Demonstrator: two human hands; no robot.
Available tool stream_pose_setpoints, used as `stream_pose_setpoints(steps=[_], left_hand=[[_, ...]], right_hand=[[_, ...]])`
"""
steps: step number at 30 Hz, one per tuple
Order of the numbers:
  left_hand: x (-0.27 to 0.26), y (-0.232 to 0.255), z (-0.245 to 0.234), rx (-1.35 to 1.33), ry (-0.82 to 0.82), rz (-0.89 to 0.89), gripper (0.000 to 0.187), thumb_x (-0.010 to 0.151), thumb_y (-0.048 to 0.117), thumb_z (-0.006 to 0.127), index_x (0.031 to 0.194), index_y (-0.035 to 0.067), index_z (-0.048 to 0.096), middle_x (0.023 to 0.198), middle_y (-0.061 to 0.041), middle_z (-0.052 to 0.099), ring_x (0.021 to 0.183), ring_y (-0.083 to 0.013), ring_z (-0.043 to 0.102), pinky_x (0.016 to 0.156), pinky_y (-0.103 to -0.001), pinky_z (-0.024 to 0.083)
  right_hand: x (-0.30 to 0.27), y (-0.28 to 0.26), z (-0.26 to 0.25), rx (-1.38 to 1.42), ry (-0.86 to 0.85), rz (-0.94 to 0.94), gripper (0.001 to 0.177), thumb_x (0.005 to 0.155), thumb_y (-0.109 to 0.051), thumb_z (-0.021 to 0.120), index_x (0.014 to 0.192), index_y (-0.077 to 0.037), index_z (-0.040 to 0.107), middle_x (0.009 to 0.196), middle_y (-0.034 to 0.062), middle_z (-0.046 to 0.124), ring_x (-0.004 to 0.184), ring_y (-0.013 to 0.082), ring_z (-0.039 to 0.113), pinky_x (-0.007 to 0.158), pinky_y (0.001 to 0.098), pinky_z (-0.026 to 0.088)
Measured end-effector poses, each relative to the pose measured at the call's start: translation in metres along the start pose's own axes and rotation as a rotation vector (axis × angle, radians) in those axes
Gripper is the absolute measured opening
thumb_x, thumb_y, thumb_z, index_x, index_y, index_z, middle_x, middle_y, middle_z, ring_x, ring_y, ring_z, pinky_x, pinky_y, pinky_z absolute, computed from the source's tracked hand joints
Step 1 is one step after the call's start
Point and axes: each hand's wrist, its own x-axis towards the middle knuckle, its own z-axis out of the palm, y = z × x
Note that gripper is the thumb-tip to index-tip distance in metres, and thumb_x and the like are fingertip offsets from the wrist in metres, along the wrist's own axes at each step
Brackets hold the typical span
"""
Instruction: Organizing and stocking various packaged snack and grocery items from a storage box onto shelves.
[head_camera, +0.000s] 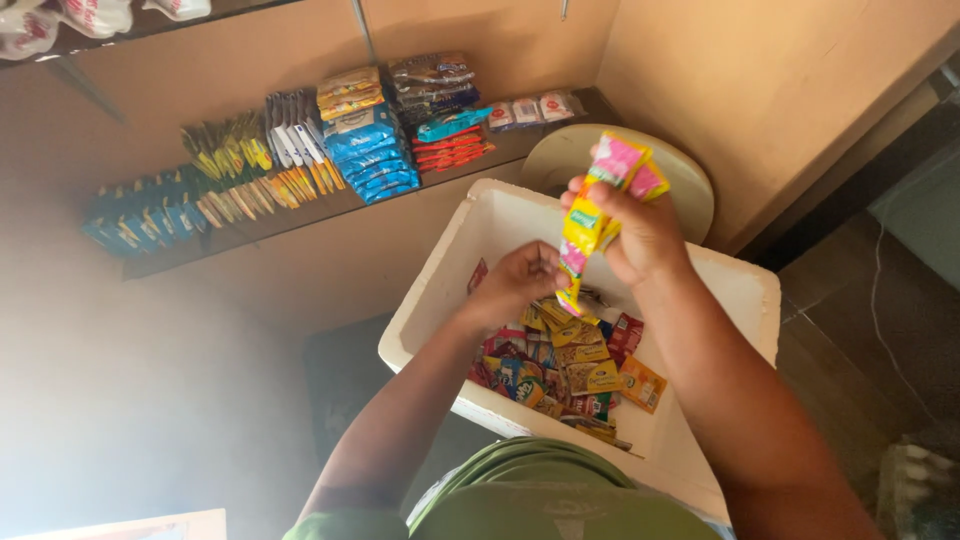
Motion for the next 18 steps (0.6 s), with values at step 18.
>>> stream_pose_setpoints(steps=[18], left_hand=[[0.021, 0.070, 0.019, -0.220, 0.469, 0.481, 0.018, 0.096, -0.002, 0.074, 0.100, 0.007, 0.059, 0.088, 0.001, 0.065, 0.079, -0.0069, 0.061, 0.071, -0.023, 0.052]], right_hand=[[-0.014, 0.033, -0.008, -0.189, -0.248, -0.078, 0.079, 0.073, -0.017, 0.095, 0.141, -0.002, 0.058, 0.110, 0.0074, 0.069, 0.100, 0.0202, 0.069, 0.086, 0.0348, 0.059]])
